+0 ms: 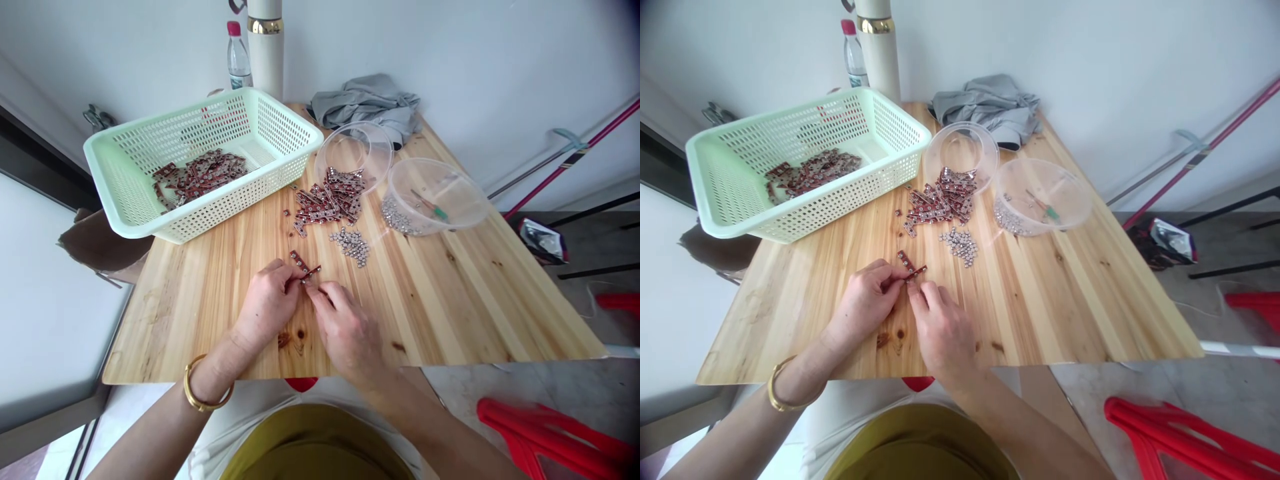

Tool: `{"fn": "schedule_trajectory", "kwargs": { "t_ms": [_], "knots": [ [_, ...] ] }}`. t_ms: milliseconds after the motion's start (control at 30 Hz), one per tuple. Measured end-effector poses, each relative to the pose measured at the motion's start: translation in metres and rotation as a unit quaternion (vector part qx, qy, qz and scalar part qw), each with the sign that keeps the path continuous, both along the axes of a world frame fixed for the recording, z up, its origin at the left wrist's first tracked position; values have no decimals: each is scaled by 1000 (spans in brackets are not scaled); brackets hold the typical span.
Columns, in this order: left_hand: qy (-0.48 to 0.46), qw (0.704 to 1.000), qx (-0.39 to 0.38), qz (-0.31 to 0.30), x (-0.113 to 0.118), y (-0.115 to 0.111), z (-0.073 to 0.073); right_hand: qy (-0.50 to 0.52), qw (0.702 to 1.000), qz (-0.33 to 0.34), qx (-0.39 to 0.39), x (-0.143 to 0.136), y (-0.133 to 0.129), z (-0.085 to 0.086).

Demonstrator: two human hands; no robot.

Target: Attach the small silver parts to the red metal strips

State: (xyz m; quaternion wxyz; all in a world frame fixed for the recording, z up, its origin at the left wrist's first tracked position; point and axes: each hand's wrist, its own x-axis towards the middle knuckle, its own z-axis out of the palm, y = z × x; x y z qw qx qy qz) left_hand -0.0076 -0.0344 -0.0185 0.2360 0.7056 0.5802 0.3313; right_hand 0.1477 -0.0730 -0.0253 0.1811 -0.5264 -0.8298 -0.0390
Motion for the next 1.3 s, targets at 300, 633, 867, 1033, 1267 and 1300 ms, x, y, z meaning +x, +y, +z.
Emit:
{"fn": "schedule_trajectory", "kwargs": {
  "t_ms": [300,633,867,1033,1267,1300],
  "knots": [
    [2,1000,7,-4,2,-1,0,35,999,-25,0,16,7,-9],
    [15,1000,10,-6,3,0,-2,-3,1000,-24,11,13,7,-8],
    [16,1000,22,-10,2,0,-3,-59,998,-29,12,11,6,-8],
    [30,999,15,-2,3,0,-1,0,999,-38,15,19,11,-7],
    [25,1000,11,-6,3,0,-1,-21,997,-65,48,18,15,-10],
    [26,1000,12,-6,3,0,-1,-25,997,-63,48,18,15,-10]
  ]
}}
